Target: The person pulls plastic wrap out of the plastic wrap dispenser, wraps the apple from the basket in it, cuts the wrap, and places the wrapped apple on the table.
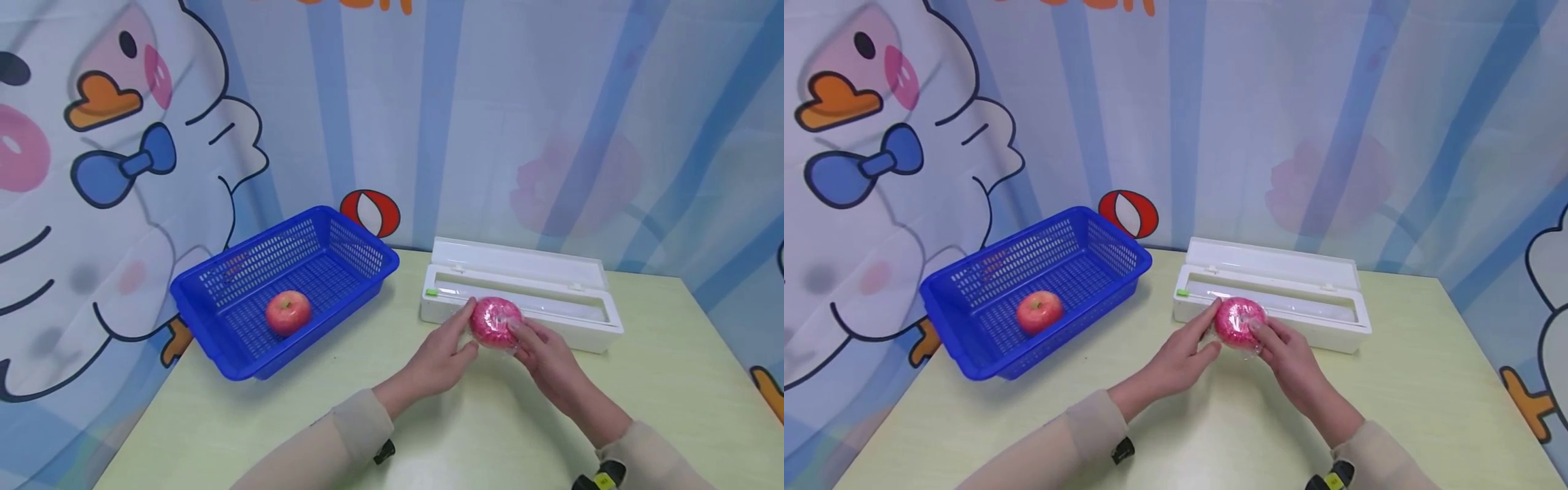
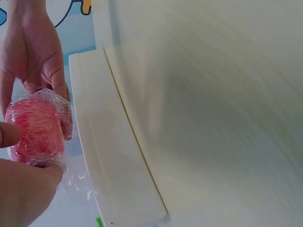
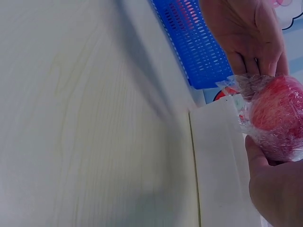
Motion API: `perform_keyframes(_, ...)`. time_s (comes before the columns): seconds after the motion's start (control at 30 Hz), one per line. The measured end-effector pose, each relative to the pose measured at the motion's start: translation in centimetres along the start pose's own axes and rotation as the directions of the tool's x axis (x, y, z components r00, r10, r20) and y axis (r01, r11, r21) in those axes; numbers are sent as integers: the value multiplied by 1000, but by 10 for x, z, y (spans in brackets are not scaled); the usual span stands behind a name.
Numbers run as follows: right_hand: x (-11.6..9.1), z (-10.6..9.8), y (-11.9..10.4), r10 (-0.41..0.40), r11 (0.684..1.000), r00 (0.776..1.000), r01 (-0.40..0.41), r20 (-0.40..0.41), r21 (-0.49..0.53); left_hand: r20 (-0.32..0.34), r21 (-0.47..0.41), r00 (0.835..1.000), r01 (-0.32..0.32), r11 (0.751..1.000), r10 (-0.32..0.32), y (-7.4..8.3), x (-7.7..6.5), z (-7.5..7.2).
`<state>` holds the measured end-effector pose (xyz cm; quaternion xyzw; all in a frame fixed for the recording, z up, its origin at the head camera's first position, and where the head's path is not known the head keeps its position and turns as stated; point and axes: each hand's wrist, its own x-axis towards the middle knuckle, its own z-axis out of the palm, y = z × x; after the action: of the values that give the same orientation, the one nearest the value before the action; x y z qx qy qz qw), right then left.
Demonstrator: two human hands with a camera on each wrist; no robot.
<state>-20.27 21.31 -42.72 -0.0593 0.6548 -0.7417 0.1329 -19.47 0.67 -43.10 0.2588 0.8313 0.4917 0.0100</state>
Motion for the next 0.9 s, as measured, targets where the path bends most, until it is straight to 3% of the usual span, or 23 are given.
perform_keyframes(0.43, -1, 2, 0, -10, 999, 999, 11, 33, -36, 9, -105, 993, 122, 987, -121, 0, 1, -2)
perform_keyframes(0.53, -2, 1, 0, -14, 998, 998, 18, 59, -65, 16, -94, 992, 126, 988, -125, -1, 2, -7)
perform_keyframes(0.67, -3, -1, 1, -4, 989, 995, 19, 103, -147, 37, -68, 996, 81, 994, -78, -5, 5, -14)
perform_keyframes(0.8, -3, -4, 0, -9, 947, 993, 48, 122, -318, 54, -65, 998, 48, 997, -44, -6, 7, -19)
perform_keyframes(0.9, -4, -5, -5, -48, 874, 990, 104, 129, -474, 64, -70, 997, 43, 997, -38, -5, 8, -23)
